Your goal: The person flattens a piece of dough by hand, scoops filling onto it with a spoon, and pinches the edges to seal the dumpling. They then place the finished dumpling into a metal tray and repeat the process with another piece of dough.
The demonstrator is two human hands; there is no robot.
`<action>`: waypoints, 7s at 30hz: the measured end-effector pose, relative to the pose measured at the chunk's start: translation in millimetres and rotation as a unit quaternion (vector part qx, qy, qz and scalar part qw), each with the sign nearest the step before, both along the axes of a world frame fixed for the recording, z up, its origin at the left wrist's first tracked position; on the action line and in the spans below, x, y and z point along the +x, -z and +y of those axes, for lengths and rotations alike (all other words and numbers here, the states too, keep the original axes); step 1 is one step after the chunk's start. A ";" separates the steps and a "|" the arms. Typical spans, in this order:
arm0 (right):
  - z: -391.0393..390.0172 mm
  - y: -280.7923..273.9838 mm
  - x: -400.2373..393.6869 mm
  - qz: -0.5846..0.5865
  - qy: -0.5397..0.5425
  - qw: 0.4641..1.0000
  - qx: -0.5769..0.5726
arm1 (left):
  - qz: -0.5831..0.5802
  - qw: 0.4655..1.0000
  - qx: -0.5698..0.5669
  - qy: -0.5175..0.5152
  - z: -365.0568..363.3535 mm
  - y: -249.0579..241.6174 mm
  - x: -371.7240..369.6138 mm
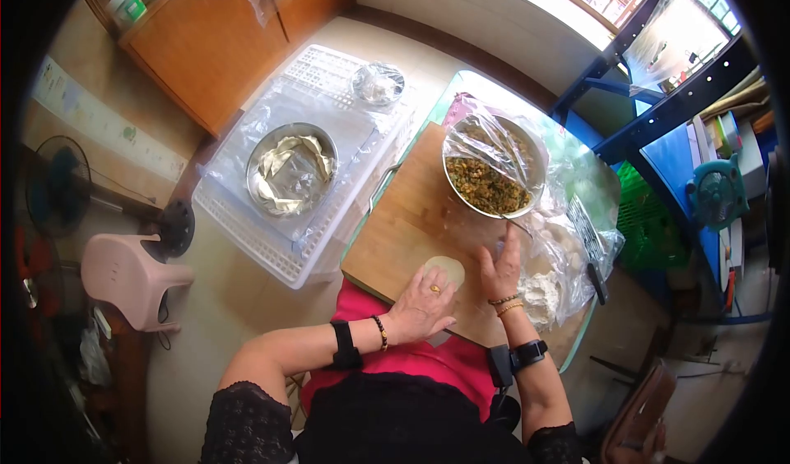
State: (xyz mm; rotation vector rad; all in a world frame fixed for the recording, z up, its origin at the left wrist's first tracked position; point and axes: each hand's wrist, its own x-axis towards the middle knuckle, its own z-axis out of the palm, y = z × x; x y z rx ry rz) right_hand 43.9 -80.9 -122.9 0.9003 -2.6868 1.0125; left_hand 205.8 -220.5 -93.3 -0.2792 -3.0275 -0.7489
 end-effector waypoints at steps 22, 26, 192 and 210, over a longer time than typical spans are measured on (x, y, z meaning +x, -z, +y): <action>27.0 -17.8 16.7 -0.005 -0.047 0.998 0.029 | 0.044 0.994 0.017 0.103 13.8 -0.7 6.9; 6.6 -32.1 58.4 0.045 -0.113 0.981 0.152 | -0.016 0.987 -0.022 0.161 8.8 -8.1 5.0; 14.9 -4.8 45.8 0.070 0.021 0.981 0.179 | 0.021 0.991 -0.027 0.128 12.4 11.5 12.2; 8.4 3.4 23.4 -0.039 0.076 0.991 0.101 | 0.076 0.994 -0.037 0.071 -2.8 9.2 8.6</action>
